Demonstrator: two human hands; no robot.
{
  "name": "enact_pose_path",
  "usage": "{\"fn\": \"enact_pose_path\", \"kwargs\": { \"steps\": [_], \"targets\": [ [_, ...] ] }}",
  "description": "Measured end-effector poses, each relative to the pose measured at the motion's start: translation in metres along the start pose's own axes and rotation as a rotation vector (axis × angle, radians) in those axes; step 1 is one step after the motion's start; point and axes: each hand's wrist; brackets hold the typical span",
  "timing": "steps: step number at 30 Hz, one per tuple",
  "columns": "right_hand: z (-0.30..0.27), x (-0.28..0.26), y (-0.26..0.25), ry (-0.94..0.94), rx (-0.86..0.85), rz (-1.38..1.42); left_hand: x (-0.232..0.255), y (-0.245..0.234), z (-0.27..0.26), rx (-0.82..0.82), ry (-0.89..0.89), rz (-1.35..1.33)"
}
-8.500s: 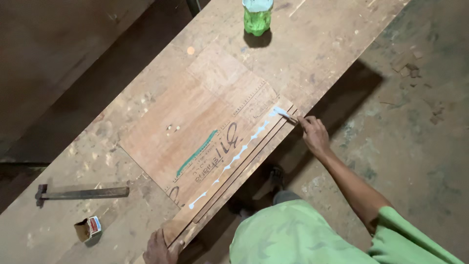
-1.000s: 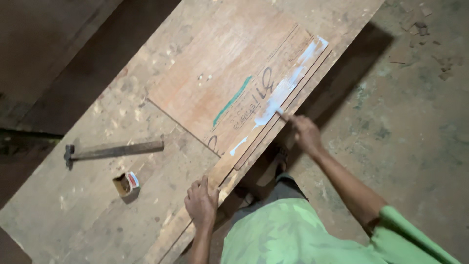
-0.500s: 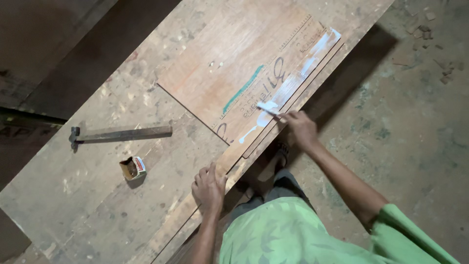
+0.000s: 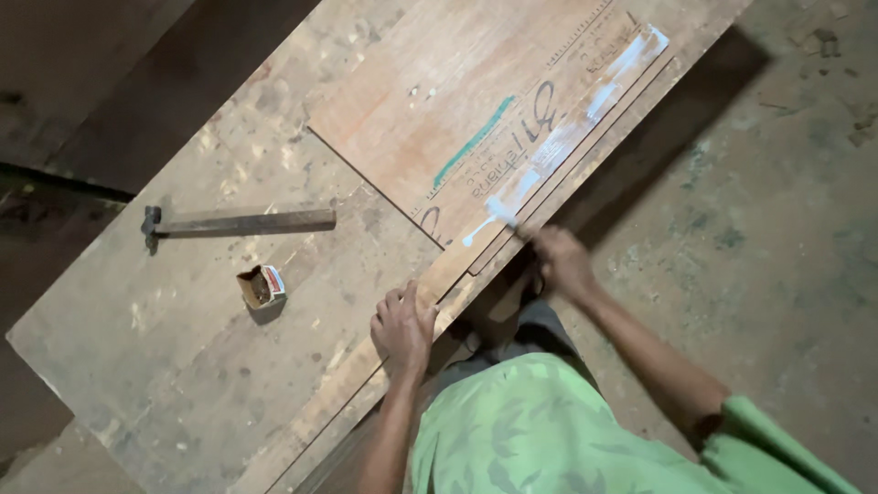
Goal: The person applies glue to a wooden strip using a small applicator, positions the strip onto a plywood sheet, and hammers several nails into the wood to secure it.
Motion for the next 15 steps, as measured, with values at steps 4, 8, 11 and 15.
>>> {"fn": "enact_pose_path", "kwargs": {
  "steps": [4,8,11,15],
  "targets": [
    [-0.027,-0.028,0.017,-0.144,0.081,0.222,-0.001,0.005,-0.001,-0.021,-0.017,0.001],
    [-0.02,-0.023,0.006,-0.041,0.081,0.249,-0.004,0.005,-0.003,-0.009,-0.003,-0.011],
    [-0.019,-0.019,0.004,-0.097,0.079,0.094,-0.004,0.006,-0.004,-0.001,0.001,-0.012],
    [-0.033,-0.027,0.021,-0.246,0.106,-0.056,-0.006,0.007,-0.005,0.004,-0.002,-0.015]
  ]
}}
Point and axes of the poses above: each hand's wrist, its own z-axis towards the middle knuckle, its own y-axis out of the palm, x = y × z, and after that the axes turned 5 degrees about -z, right-handed
